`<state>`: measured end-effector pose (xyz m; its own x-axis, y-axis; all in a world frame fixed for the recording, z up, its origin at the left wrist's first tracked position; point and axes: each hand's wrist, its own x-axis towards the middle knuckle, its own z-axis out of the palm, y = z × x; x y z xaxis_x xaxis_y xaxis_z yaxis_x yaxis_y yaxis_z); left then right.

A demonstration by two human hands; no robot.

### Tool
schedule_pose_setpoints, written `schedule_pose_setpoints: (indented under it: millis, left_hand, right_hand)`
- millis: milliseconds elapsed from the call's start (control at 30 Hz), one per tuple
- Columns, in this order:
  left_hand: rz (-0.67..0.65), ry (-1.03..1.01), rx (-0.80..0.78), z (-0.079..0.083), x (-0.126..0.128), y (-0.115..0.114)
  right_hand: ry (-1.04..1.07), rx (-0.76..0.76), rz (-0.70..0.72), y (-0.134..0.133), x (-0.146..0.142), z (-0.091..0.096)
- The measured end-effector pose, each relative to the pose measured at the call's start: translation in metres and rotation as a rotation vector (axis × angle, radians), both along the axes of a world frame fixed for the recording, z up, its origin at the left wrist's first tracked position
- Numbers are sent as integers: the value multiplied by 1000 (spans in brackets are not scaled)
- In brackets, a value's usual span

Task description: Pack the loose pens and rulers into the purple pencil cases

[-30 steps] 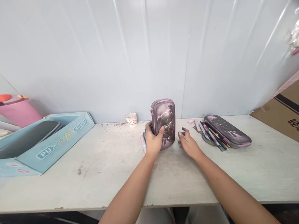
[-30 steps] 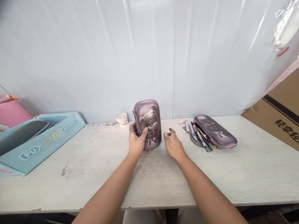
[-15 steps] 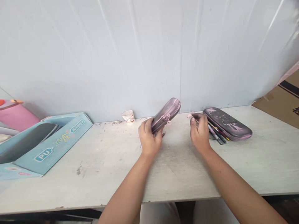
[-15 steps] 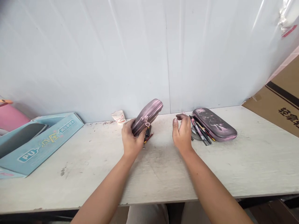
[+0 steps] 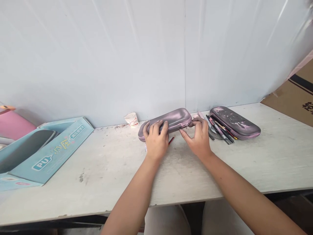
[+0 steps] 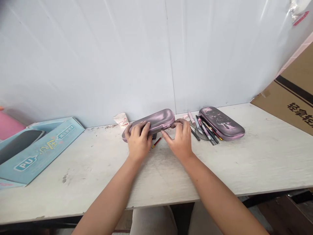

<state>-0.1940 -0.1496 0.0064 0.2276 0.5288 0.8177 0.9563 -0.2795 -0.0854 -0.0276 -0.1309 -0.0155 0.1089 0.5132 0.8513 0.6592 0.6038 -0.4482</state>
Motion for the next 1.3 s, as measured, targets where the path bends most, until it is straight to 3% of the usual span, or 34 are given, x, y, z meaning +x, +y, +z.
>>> schedule_pose_setpoints:
  millis: [533,900,1100,1300]
  left_hand:
    - [-100,-82,-83,-6,1,0]
    - [-38,-129,-66,-2,-5,1]
    - [-30,-151,-82,0,-9,0]
    - [-205,-279,-156,8,-5,-8]
  right_hand:
    - [-79,-45,-158,1,9,4]
    - [-121,6,79,10,15,10]
    - [-21,-52,99,18,26,13]
    - [297,-248,115,29,44,4]
